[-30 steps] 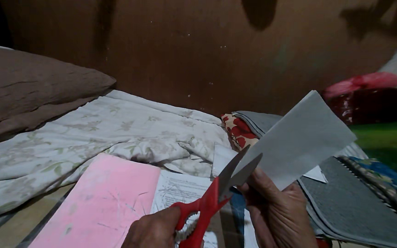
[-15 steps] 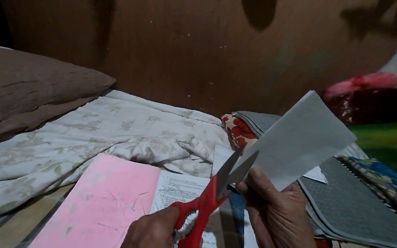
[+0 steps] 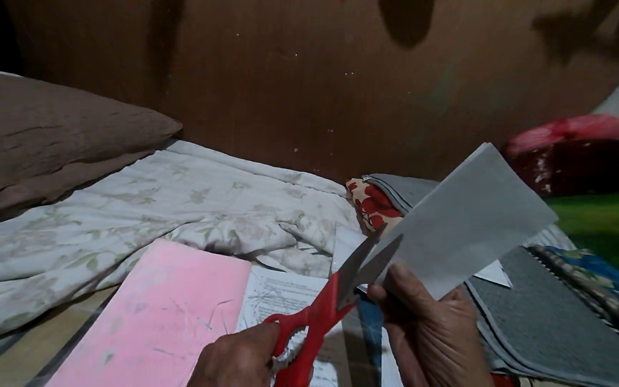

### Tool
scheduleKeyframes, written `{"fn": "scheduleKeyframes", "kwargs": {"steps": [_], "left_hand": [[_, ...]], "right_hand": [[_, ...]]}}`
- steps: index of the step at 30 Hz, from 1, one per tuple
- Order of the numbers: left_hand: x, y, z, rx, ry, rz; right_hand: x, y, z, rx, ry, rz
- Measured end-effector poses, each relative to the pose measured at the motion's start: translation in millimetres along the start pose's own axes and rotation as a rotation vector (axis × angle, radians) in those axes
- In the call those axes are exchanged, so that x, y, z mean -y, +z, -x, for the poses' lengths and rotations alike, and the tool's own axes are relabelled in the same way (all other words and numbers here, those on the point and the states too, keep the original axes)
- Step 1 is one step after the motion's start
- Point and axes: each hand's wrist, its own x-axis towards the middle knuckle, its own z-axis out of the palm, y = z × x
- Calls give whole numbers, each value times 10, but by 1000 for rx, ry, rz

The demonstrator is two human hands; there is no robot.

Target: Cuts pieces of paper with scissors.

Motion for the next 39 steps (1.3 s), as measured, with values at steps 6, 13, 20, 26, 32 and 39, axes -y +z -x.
{"fn": "scheduleKeyframes", "kwargs": {"steps": [6, 13, 20, 26, 32, 39], "left_hand": [[1, 2, 3, -14, 16, 0], [-7, 29, 12, -19, 7, 29], [0, 38, 7, -44, 35, 24], [16, 48, -5, -23, -5, 129], [-6, -6, -34, 99, -86, 82], [-14, 0, -21, 137, -42, 6]], "right_hand": [[6, 4, -1, 0, 1, 2], [12, 19, 12, -5, 3, 5], [23, 32, 22, -18, 12, 19], [33, 42, 27, -31, 41, 36], [43, 15, 8, -46, 41, -6], [42, -20, -9, -26, 20, 38]]}}
